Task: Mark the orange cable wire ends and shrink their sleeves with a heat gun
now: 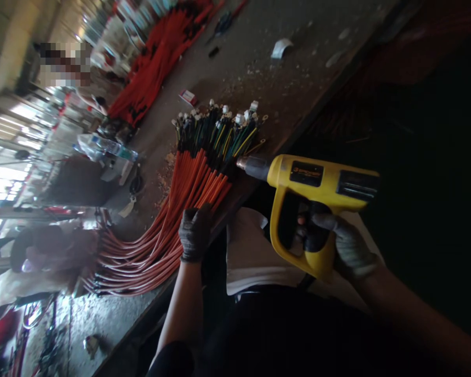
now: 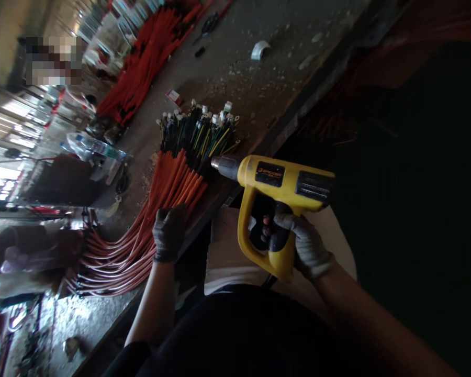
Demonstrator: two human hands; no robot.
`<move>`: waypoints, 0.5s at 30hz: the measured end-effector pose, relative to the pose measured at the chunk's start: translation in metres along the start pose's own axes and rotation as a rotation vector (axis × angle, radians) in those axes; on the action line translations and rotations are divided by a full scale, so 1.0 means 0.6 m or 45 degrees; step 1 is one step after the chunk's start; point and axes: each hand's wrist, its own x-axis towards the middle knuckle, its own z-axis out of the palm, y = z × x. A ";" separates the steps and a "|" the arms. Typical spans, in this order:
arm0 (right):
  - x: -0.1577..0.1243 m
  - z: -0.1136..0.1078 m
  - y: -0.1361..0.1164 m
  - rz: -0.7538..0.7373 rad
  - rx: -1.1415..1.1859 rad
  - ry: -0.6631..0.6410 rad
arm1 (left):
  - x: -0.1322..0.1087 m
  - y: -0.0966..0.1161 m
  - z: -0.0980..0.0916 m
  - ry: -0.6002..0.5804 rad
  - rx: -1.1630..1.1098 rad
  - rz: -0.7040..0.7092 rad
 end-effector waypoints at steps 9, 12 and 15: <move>-0.005 -0.024 -0.024 -0.154 -0.043 0.144 | 0.002 0.017 0.001 -0.034 -0.067 -0.148; -0.008 -0.037 -0.028 -0.119 -0.035 0.169 | 0.000 0.017 0.006 0.001 -0.063 -0.141; -0.010 -0.040 -0.023 -0.105 -0.047 0.159 | -0.002 0.015 0.013 0.046 -0.060 -0.143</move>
